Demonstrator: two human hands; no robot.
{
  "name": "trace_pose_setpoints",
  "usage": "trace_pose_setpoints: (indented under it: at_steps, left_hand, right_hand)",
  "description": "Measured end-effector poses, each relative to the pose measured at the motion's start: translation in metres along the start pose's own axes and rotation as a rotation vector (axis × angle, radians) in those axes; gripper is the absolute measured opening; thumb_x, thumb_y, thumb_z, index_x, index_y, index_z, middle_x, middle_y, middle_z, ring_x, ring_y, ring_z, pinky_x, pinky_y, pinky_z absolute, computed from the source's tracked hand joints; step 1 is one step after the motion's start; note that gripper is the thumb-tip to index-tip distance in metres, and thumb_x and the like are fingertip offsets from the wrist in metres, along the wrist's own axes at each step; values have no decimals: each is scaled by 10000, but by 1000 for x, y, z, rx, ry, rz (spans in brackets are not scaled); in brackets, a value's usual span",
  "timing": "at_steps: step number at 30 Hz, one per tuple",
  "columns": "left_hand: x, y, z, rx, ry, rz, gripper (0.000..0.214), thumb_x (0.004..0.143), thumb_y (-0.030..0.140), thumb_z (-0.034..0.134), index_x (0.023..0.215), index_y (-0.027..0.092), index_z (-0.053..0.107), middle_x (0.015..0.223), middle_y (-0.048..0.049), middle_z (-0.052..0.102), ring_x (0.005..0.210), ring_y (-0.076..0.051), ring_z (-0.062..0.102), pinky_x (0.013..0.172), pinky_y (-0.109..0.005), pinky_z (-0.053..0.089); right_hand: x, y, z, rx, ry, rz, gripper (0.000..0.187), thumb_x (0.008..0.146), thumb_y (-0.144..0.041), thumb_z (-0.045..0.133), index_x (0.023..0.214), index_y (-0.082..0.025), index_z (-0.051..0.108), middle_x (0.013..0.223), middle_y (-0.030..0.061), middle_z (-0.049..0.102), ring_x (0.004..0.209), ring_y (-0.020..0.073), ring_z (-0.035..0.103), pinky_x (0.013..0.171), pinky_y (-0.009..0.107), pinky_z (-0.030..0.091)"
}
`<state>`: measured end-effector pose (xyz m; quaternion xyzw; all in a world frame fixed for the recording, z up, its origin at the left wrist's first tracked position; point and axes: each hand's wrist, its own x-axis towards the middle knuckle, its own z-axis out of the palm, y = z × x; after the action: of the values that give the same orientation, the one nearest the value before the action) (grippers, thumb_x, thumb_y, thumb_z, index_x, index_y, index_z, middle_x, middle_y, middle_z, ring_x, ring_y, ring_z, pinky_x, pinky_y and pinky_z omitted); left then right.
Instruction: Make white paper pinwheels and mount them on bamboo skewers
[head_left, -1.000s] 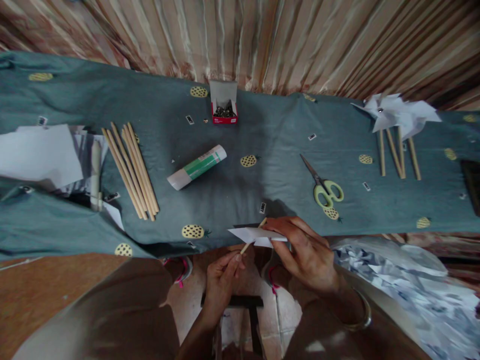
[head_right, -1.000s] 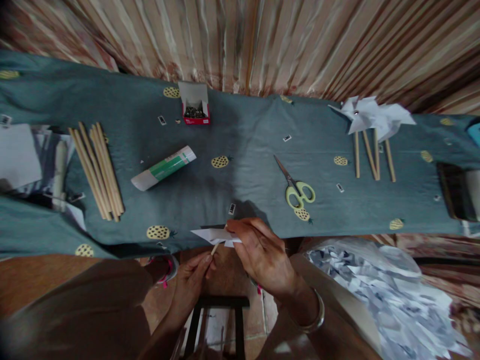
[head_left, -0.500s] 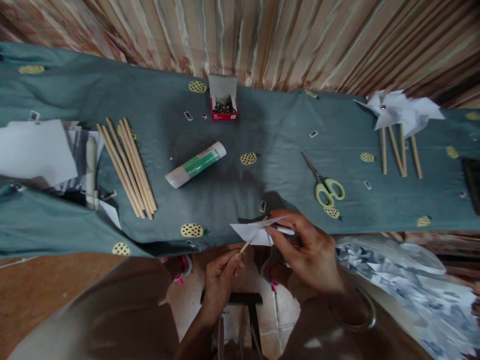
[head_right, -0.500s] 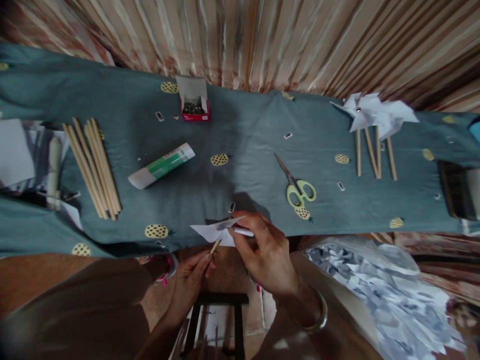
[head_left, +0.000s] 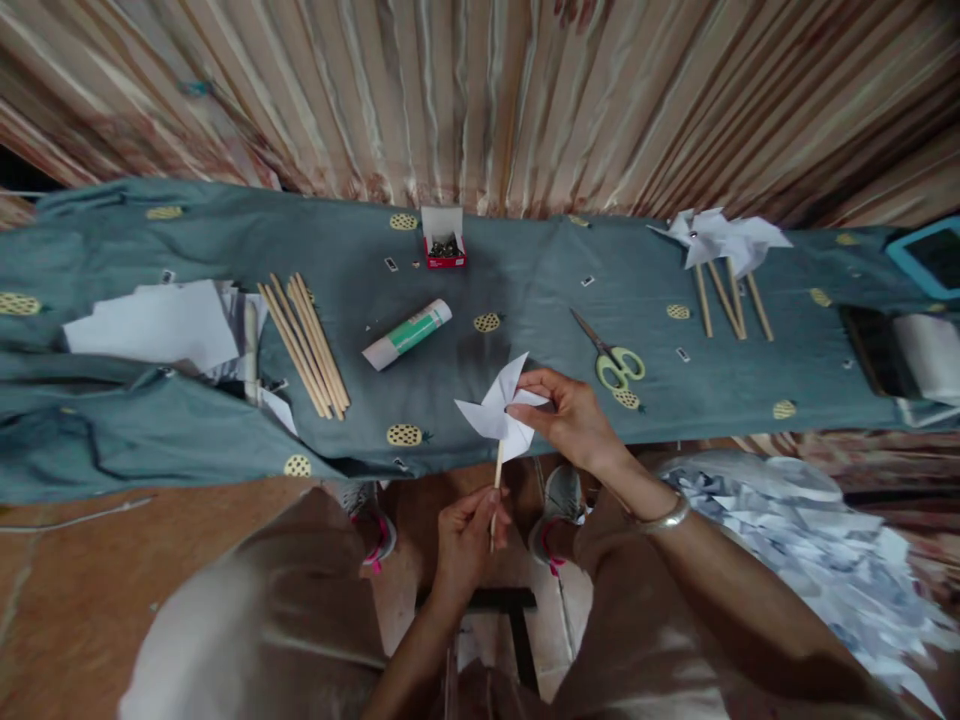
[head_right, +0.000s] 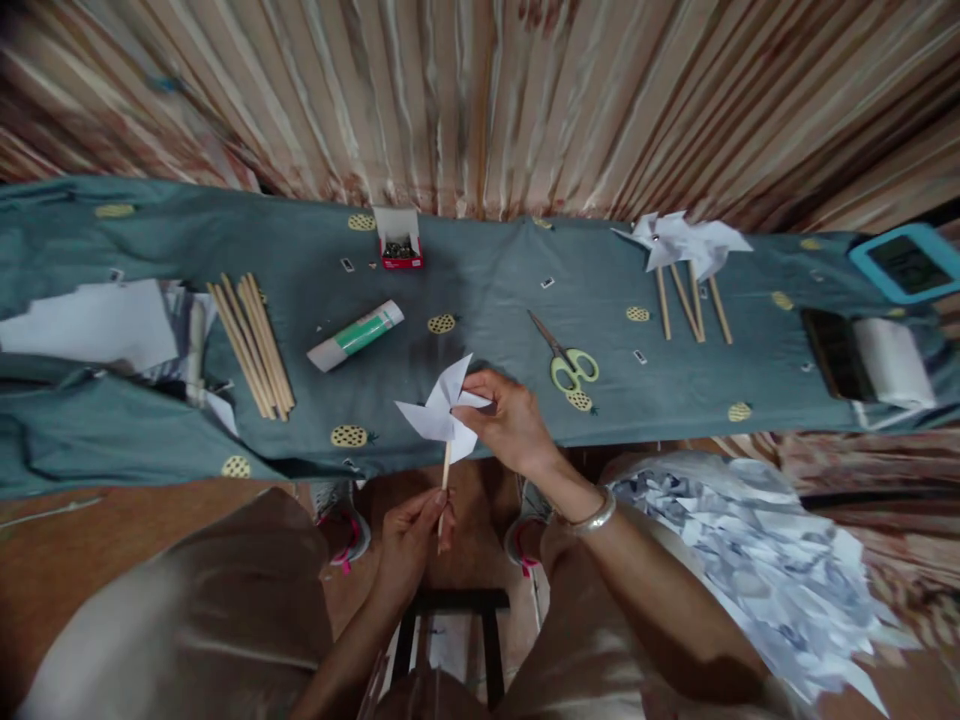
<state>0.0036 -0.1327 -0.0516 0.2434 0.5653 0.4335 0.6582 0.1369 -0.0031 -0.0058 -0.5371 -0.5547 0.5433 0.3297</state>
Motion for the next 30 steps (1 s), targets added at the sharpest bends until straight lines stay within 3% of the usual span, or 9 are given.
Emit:
trace_pose_setpoints:
  at_steps: [6, 13, 23, 30]
  left_hand:
    - [-8, 4, 5, -149, 8, -43, 414, 682, 534, 710, 747, 125, 720, 477, 24, 562, 368, -80, 465, 407, -202, 356]
    - [-10, 5, 7, -201, 42, -25, 416, 620, 523, 743, 739, 124, 720, 534, 23, 590, 357, -74, 488, 384, -203, 365]
    - [-12, 8, 10, -212, 57, -19, 440, 587, 537, 757, 725, 121, 716, 514, 25, 581, 326, -68, 472, 356, -196, 331]
    - [-13, 11, 11, -289, 56, -116, 469, 504, 502, 815, 744, 111, 714, 550, 5, 613, 357, -80, 514, 388, -211, 400]
  right_hand:
    - [26, -12, -5, -158, -107, 124, 227, 584, -140, 744, 792, -175, 660, 807, 10, 736, 749, 172, 672, 682, 271, 531]
    - [33, -32, -6, -84, -225, 319, 179, 566, -67, 719, 686, -163, 627, 664, -34, 679, 570, 112, 605, 498, 186, 467]
    - [32, -29, -4, -127, -169, 329, 185, 564, -104, 766, 674, -172, 633, 653, -24, 675, 580, 114, 603, 494, 177, 471]
    - [51, -29, -5, -506, -219, 307, 155, 603, -157, 777, 730, -158, 689, 690, -10, 681, 619, 131, 608, 532, 197, 455]
